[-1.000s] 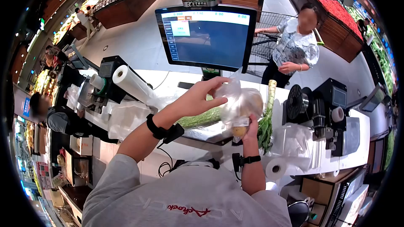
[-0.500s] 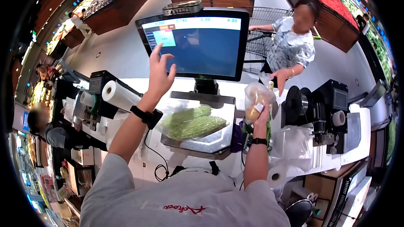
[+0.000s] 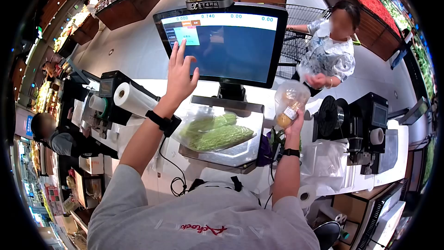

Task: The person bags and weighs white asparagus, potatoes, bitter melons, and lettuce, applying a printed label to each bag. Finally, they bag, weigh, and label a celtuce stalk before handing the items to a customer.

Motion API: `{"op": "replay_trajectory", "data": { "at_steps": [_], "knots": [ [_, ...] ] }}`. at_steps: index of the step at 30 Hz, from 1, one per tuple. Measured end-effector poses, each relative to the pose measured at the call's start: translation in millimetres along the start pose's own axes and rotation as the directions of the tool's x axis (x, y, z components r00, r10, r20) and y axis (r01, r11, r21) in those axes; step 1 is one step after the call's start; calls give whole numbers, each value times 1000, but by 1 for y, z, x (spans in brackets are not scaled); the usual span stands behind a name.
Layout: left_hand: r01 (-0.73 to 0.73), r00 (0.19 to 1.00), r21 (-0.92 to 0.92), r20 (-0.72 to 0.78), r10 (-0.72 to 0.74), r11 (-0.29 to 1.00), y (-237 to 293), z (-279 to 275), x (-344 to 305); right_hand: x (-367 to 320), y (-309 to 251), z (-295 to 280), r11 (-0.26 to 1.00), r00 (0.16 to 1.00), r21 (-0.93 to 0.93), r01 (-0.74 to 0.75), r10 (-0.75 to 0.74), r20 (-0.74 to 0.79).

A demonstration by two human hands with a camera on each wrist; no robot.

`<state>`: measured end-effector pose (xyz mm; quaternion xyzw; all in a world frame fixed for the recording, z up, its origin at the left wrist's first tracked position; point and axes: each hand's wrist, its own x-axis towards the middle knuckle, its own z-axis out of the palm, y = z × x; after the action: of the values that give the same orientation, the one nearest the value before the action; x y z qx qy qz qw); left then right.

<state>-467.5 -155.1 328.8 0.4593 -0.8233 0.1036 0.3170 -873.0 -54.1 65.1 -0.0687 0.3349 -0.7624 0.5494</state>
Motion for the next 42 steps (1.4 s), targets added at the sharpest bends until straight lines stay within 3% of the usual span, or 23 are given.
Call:
{"op": "replay_trajectory", "data": {
  "at_steps": [7, 8, 9, 10, 11, 13, 15, 19, 25, 28, 29, 31, 34, 38, 42],
  "knots": [
    [28, 996, -81, -81, -34, 996, 13, -22, -16, 9, -18, 24, 998, 998, 47, 36, -34, -46],
    [45, 995, -95, -84, -53, 994, 16, -27, -23, 12, -20, 26, 984, 999, 179, -9, 16, -38],
    [61, 994, -111, -80, -70, 992, 19, -32, -31, 8, -22, 26, 990, 1000, 140, 6, -3, -22],
    [73, 995, -117, -66, -81, 990, 20, -38, -42, -7, -31, 53, 958, 998, 281, -54, 45, 38],
    [83, 993, -133, -76, -93, 988, 19, -40, -55, 2, -27, 36, 956, 985, 289, -48, -4, 175],
    [122, 990, -135, -49, -129, 983, 20, -52, -83, -17, -29, 42, 974, 996, 229, 3, -24, 86],
    [181, 983, -139, -11, -184, 974, 13, -55, -118, -38, -32, 46, 985, 993, 174, 15, -35, 111],
    [319, 947, -132, 73, -311, 939, 1, -61, -189, -86, -31, 38, 997, 999, -69, 39, -39, 6],
    [466, 883, -126, 120, -453, 876, 1, -73, -261, -167, -1, 7, 890, 985, -452, 65, -128, -111],
    [500, 863, -132, 149, -482, 856, 9, -79, -285, -196, 21, -29, 645, 996, -760, 75, -78, 32],
    [505, 861, -130, 142, -488, 854, 11, -79, -292, -200, 34, -49, 427, 986, -890, 158, -121, 117],
    [528, 846, -129, 161, -508, 839, 16, -82, -303, -225, 36, -48, 100, 969, -964, 245, -18, 245],
    [548, 831, -125, 187, -523, 827, 25, -86, -317, -240, 55, -53, 25, 959, -973, 230, 163, 231],
    [557, 823, -119, 215, -526, 822, 34, -96, -323, -247, 78, -37, -155, 964, -958, 240, 150, 217],
    [588, 803, -136, 216, -555, 798, 30, -102, -327, -242, 96, -51, -204, 946, -926, 318, 130, 296]
  ]
}}
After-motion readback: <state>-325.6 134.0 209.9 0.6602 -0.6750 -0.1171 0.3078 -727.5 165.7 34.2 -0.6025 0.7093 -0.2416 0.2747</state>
